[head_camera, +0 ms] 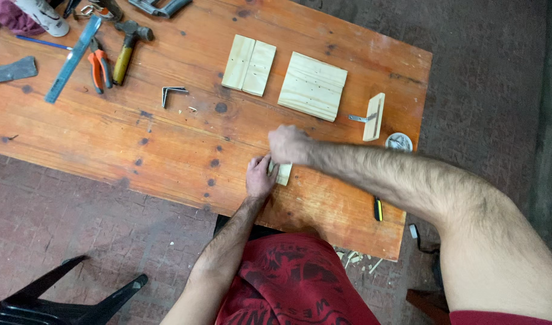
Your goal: The person attaches metal L-brackets to small wooden blocks using a screwdriver. They position the brackets, insert screws, and tighten them, then move the assembled pieces aside on the workbench.
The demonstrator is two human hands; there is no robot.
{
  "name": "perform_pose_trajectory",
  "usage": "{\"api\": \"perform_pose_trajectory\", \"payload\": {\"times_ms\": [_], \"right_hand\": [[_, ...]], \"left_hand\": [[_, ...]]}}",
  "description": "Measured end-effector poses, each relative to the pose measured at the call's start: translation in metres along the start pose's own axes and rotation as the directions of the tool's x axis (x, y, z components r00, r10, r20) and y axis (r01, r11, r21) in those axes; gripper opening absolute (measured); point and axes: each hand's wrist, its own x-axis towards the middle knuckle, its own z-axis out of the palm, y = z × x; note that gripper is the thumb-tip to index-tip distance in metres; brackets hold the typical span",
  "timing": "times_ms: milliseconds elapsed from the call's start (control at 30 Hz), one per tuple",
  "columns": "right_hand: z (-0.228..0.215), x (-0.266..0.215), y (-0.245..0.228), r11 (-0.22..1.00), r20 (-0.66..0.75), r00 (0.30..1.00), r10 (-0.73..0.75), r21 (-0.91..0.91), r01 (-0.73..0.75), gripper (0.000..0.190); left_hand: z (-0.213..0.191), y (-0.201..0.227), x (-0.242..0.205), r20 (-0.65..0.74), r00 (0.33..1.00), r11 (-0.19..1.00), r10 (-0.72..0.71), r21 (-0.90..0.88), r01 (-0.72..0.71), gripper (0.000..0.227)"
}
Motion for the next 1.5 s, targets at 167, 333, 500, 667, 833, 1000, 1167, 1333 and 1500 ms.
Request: {"api": "perform_pose_trajectory", "payload": {"times_ms": [167,333,500,667,833,1000,1167,1333,1500], "right_hand": [[-0.021,-0.009,0.011,0.993,0.119,0.986,0.119,0.004,-0.121,0.025],[-0.03,-0.052,0.028,0.981,0.109,0.979,0.173,0.072,-0.182,0.029],[-0.05,-0.135,0.032,0.878,0.06,0.946,0.32,0.356,-0.32,0.034],[0.05,-0.172,0.048,0.636,-0.228,0.818,0.527,0.745,-0.202,0.033],[0.108,-0.199,0.049,0.532,-0.307,0.679,0.667,0.834,-0.146,0.036],[0.144,-0.222,0.054,0.481,-0.352,0.576,0.738,0.873,-0.084,0.035],[0.192,-0.23,0.087,0.424,-0.304,0.542,0.783,0.899,-0.108,0.033],[0.189,-0.239,0.109,0.429,-0.306,0.57,0.763,0.899,-0.092,0.032],[0.209,-0.263,0.164,0.453,-0.341,0.529,0.777,0.886,-0.096,0.031]], "left_hand": [[-0.011,0.011,0.009,-0.007,1.0,0.998,-0.021,-0.057,0.021,0.052],[-0.038,0.015,0.022,0.154,0.976,0.948,-0.151,-0.255,0.187,0.057],[-0.048,-0.007,0.024,0.286,0.931,0.845,-0.227,-0.419,0.334,0.052],[-0.054,-0.024,0.027,0.295,0.919,0.83,-0.261,-0.418,0.37,0.035],[-0.04,-0.04,0.027,0.343,0.863,0.797,-0.371,-0.36,0.486,0.021],[-0.047,-0.038,0.03,0.419,0.778,0.749,-0.467,-0.28,0.601,0.01],[-0.05,-0.027,0.035,0.378,0.76,0.727,-0.528,-0.261,0.635,0.013],[-0.042,0.014,0.038,0.221,0.862,0.81,-0.455,-0.299,0.504,0.016],[-0.027,0.118,0.063,0.155,0.98,0.889,-0.125,-0.421,0.18,0.023]]}}
